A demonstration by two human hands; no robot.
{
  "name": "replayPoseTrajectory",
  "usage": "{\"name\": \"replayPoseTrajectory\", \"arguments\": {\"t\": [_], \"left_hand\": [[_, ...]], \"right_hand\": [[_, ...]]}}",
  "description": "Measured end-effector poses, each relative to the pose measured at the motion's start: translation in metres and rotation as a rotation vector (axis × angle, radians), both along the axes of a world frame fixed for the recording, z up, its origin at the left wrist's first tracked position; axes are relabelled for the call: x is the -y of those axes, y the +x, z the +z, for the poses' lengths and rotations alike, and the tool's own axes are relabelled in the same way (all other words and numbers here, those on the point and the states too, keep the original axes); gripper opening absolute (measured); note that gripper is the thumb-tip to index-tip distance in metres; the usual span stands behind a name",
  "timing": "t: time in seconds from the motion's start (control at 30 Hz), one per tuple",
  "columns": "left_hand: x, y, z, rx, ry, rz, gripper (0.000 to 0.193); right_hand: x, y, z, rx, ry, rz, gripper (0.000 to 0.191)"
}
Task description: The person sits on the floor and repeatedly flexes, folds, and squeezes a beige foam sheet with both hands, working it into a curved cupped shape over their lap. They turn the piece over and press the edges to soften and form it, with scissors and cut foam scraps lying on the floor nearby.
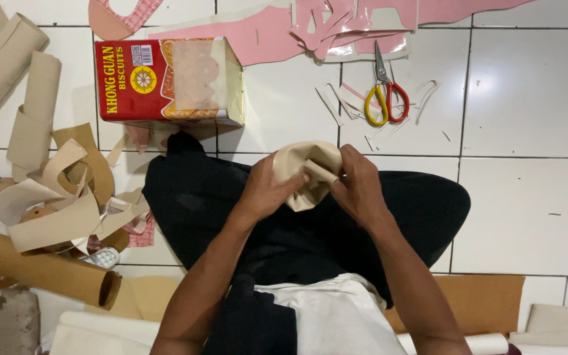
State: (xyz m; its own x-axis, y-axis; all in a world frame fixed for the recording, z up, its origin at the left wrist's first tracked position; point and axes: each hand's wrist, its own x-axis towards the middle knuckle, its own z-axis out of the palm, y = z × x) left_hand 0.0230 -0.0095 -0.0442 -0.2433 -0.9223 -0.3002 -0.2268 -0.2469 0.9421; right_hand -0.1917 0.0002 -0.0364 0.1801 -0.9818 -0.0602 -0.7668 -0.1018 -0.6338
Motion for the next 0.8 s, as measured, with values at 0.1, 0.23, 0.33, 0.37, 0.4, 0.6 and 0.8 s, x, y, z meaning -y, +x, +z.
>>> {"name": "replayPoseTrajectory", "arguments": {"t": [0.1,0.23,0.33,0.37,0.4,0.6,0.8], "left_hand": [[0.002,-0.006,0.002,0.297,-0.243,0.109,0.033],[-0.001,-0.012,0.013,0.365,-0.26,0.204,0.022],[-0.003,-0.013,0.025,0.315,-0.391,0.141,0.021],[-0.004,-0.013,0.027,0.314,-0.393,0.138,0.021],[-0.004,-0.014,0.03,0.315,-0.394,0.138,0.022],[-0.012,-0.031,0.031,0.379,-0.525,0.208,0.027],[-0.019,-0.041,0.048,0.327,-0.546,0.139,0.02]], "right_hand": [[-0.007,0.01,0.002,0.321,-0.221,-0.063,0.031],[-0.01,0.018,0.01,0.308,-0.312,-0.072,0.036],[-0.006,0.017,0.016,0.467,-0.303,-0.035,0.041],[-0.004,0.014,0.017,0.483,-0.239,-0.016,0.039],[-0.003,0.012,0.017,0.5,-0.174,0.007,0.037],[0.004,0.02,0.003,0.241,-0.124,-0.201,0.027],[0.016,0.031,-0.004,0.298,-0.458,-0.303,0.025]]}}
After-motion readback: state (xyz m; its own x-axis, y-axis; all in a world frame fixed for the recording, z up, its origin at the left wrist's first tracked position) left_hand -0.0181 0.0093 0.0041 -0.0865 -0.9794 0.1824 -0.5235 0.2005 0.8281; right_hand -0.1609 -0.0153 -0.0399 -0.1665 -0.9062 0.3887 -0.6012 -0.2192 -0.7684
